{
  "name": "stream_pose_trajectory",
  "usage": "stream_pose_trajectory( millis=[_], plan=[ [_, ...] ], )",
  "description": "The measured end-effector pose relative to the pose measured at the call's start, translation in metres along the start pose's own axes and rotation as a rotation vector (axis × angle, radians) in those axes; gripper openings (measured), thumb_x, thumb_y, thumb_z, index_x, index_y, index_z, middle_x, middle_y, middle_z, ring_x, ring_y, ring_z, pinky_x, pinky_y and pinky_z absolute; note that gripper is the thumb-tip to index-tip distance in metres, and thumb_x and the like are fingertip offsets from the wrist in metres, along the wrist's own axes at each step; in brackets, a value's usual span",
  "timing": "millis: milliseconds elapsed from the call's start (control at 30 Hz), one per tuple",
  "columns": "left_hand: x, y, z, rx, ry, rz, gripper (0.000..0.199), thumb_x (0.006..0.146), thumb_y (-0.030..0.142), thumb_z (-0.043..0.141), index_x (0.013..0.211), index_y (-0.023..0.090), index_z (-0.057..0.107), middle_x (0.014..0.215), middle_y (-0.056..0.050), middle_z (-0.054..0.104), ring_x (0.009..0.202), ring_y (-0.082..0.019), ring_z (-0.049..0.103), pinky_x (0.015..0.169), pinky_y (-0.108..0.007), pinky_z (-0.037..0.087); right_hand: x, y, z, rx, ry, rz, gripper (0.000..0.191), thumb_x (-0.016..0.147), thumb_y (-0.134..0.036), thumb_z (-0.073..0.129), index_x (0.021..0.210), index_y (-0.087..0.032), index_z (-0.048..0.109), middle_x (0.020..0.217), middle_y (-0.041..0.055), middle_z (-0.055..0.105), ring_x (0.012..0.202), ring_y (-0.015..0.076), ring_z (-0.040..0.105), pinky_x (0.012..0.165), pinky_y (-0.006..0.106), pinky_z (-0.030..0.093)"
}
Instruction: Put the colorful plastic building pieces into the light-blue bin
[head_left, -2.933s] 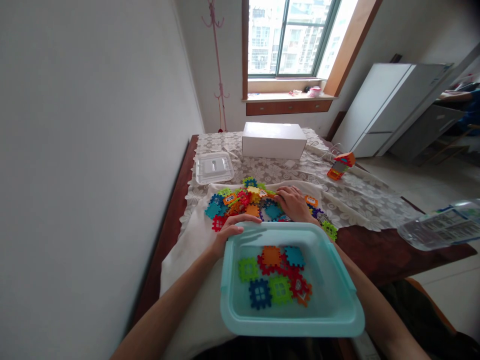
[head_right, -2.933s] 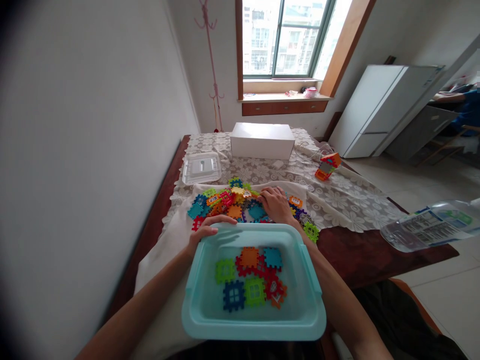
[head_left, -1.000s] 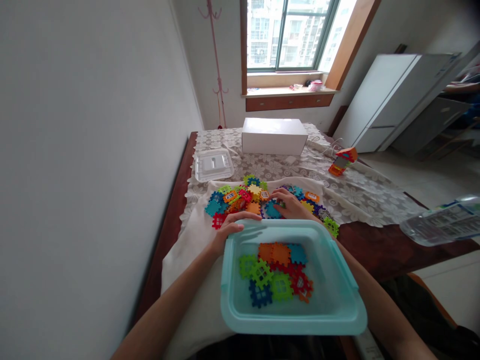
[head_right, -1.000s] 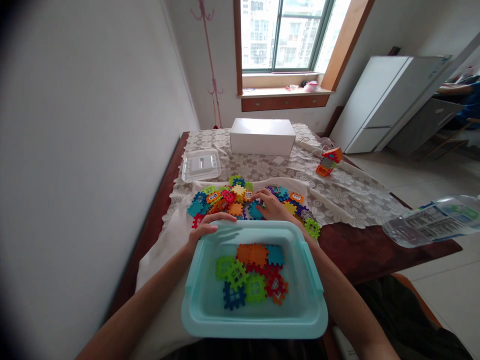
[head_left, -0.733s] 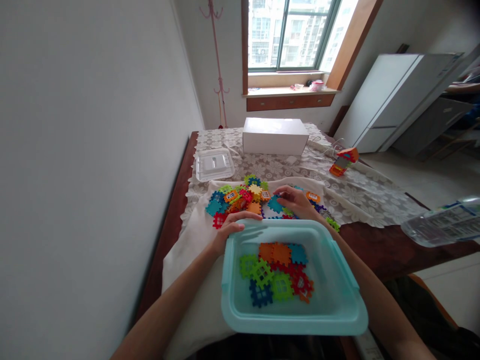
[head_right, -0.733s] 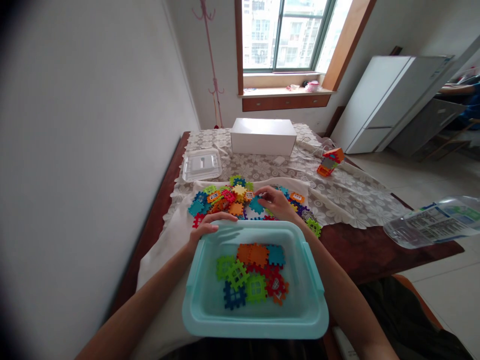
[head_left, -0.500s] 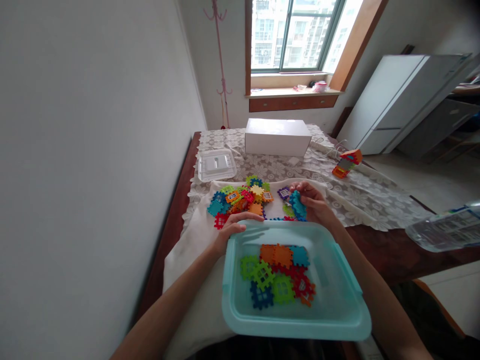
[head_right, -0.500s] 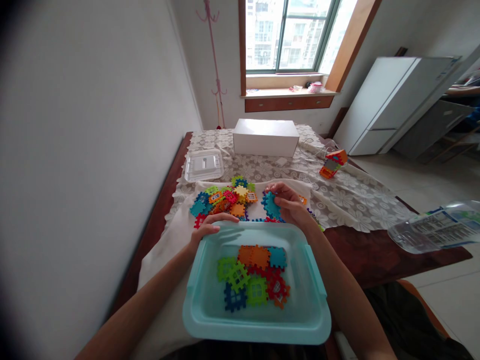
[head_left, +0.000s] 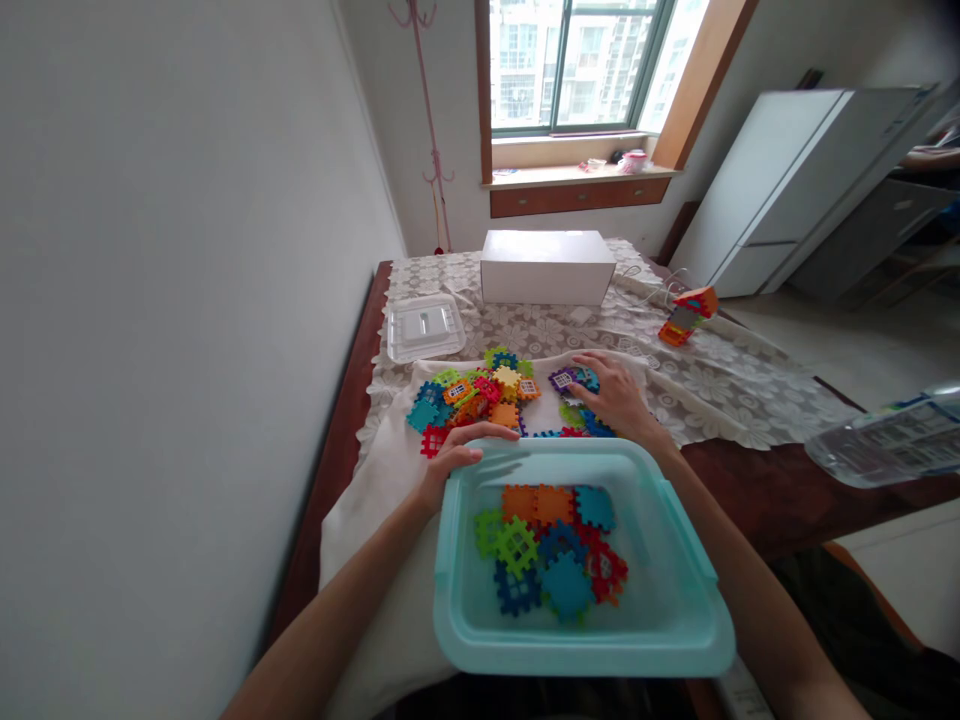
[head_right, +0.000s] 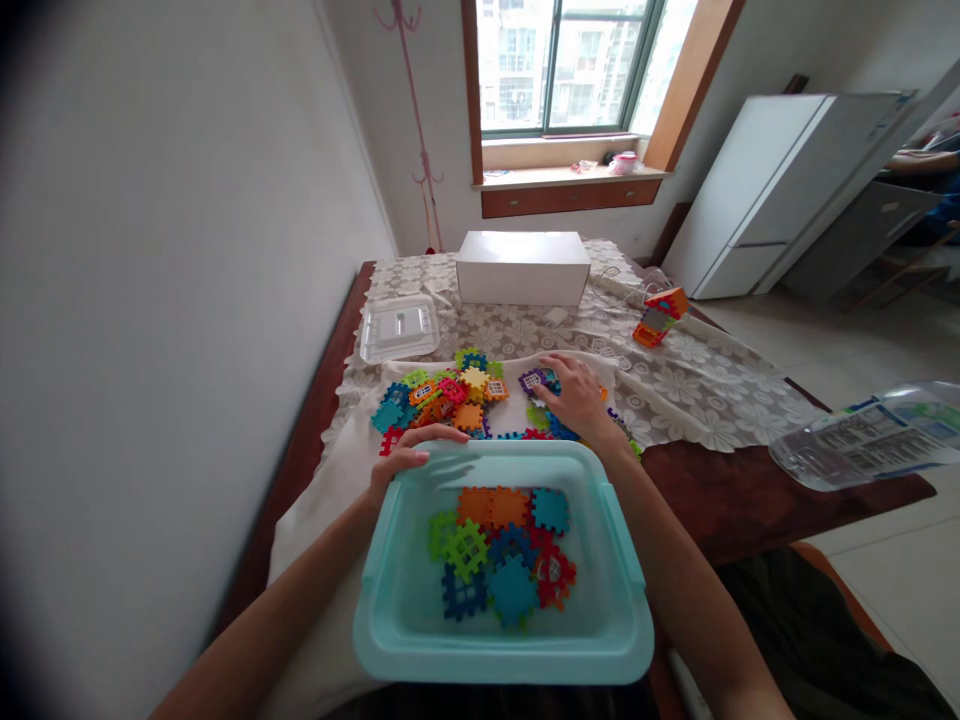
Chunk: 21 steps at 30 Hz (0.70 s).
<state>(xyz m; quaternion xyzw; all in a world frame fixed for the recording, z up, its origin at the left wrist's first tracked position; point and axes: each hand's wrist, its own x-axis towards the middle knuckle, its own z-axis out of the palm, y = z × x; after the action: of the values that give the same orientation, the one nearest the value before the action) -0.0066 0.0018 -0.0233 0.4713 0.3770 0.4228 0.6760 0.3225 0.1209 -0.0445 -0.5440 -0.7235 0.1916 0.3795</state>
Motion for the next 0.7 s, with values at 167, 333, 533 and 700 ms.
stream_pose_trajectory(
  millis=[167,333,533,700],
  plan=[
    [-0.002,0.003,0.002,0.016,0.01,0.012,0.045,0.079,0.038,0.071,0.116,0.017,0.088,0.128,-0.013,0.081,0.113,-0.035,0.073,0.103,-0.043,0.054,0.0,0.029,0.01,-0.287,-0.153,0.022,0.045,0.096,-0.044,0.08,0.137,-0.027,0.079,0.159,0.0189,0.067,0.145,0.0469,0.062,0.124,0.069,0.046],
    [-0.002,0.004,0.004,0.038,-0.002,0.038,0.044,0.08,0.039,0.07,0.113,0.016,0.088,0.126,-0.014,0.08,0.114,-0.035,0.072,0.101,-0.042,0.054,0.002,0.019,0.005,-0.263,-0.205,-0.064,0.024,0.098,-0.029,0.075,0.121,-0.025,0.082,0.133,0.0138,0.079,0.123,0.0357,0.076,0.112,0.053,0.057],
    [0.0,0.004,0.003,0.05,-0.021,0.04,0.046,0.078,0.038,0.069,0.113,0.016,0.089,0.128,-0.014,0.079,0.111,-0.033,0.071,0.094,-0.038,0.055,0.003,0.01,0.005,-0.223,-0.166,-0.089,0.022,0.096,-0.024,0.072,0.117,-0.021,0.08,0.129,0.0149,0.079,0.119,0.0354,0.076,0.109,0.051,0.058],
    [-0.001,0.004,0.002,0.073,0.014,0.027,0.047,0.076,0.038,0.068,0.113,0.017,0.089,0.128,-0.013,0.078,0.113,-0.033,0.07,0.1,-0.04,0.054,0.003,0.007,0.0,-0.225,-0.133,-0.077,0.019,0.094,-0.027,0.07,0.11,-0.023,0.078,0.123,0.0122,0.08,0.114,0.034,0.075,0.104,0.05,0.059]
  ],
)
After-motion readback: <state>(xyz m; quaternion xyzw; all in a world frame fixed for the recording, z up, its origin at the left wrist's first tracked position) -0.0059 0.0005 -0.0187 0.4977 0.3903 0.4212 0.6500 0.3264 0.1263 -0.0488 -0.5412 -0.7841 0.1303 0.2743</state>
